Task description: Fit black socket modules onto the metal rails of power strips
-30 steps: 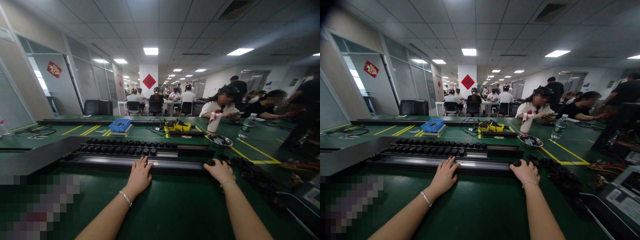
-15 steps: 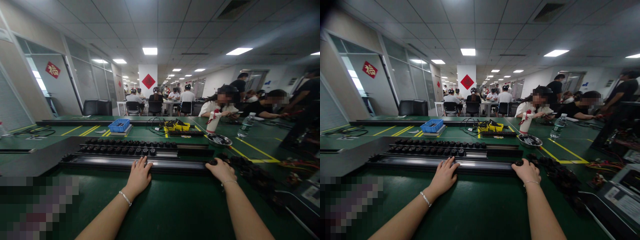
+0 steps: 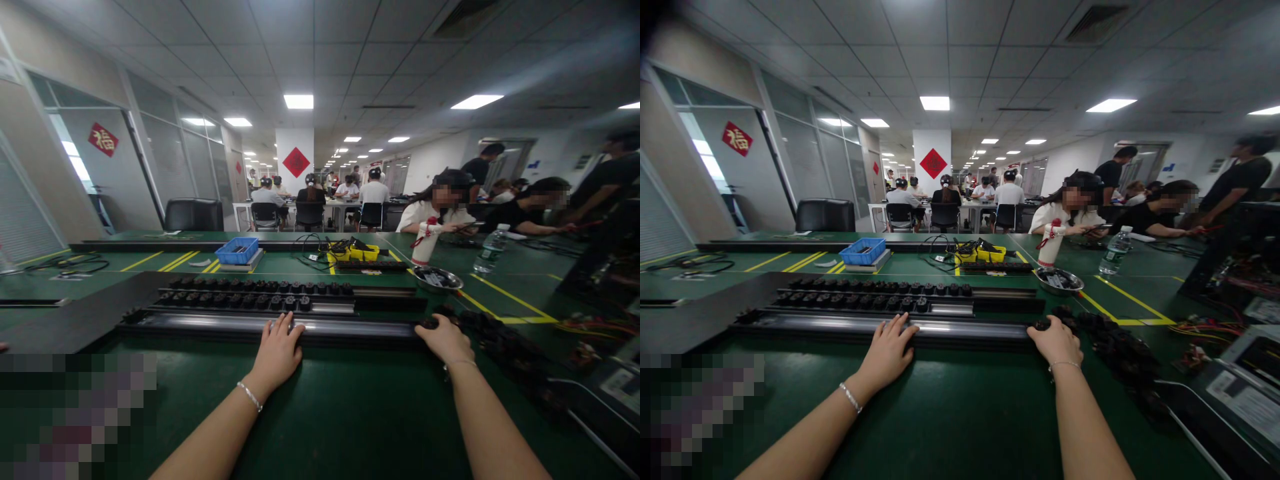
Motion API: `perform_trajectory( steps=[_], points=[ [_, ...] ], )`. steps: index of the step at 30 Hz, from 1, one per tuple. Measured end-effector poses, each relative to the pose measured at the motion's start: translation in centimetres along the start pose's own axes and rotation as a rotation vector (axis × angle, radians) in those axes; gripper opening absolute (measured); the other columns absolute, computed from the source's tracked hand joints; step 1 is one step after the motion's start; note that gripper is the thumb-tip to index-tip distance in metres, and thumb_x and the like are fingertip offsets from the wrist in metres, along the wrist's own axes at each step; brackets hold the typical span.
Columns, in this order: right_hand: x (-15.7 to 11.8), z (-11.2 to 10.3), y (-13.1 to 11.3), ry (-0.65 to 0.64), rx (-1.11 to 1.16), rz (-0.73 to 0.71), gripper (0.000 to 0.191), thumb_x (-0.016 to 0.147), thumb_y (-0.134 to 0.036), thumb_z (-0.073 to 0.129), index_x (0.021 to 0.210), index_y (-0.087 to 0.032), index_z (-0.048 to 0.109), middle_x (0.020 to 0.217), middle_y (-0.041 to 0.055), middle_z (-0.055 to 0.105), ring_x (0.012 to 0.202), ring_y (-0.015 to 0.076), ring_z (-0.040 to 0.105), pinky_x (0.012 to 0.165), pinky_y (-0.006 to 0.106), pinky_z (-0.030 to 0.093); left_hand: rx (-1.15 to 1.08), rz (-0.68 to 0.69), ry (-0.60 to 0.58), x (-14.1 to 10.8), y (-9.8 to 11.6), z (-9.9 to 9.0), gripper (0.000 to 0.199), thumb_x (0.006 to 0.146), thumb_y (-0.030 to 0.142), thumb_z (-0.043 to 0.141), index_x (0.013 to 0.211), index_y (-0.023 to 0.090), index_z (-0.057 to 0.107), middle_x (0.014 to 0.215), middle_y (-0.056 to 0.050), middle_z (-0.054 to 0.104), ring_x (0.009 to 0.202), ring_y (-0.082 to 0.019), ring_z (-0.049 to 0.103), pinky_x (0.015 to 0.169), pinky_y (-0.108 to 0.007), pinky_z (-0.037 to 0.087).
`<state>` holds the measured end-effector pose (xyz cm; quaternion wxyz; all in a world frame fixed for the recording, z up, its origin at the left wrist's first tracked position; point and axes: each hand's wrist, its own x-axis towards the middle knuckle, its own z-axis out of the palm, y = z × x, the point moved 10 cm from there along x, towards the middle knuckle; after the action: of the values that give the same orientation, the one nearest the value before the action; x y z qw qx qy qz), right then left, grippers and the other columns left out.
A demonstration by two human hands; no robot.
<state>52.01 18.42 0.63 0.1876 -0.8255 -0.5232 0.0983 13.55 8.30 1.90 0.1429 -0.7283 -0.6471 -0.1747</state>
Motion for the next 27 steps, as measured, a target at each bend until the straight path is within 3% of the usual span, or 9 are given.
perform_trajectory(
  steps=[14,27],
  points=[
    [2.4,0.9,2.4,0.026,0.149,0.003,0.062,0.067,-0.048,0.049,0.123,-0.021,0.044,0.12,0.0136,0.054,0.106,0.0315,0.052,0.084,0.044,0.043,-0.003,-0.013,-0.011,0.1,-0.1,0.1,0.042,0.075,0.024,0.051,0.116,0.029,0.051,0.138,-0.008,0.04,0.128,-0.026,0.032,0.105,-0.047,0.021],
    [2.1,0.5,2.0,0.029,0.201,-0.007,0.058,0.069,-0.041,0.049,0.121,-0.016,0.047,0.118,0.0135,0.056,0.105,0.0286,0.054,0.087,0.037,0.043,-0.005,-0.013,-0.017,0.1,0.0,-0.1,0.041,0.075,0.024,0.051,0.116,0.029,0.051,0.137,-0.008,0.041,0.128,-0.026,0.033,0.104,-0.048,0.022]
  ],
)
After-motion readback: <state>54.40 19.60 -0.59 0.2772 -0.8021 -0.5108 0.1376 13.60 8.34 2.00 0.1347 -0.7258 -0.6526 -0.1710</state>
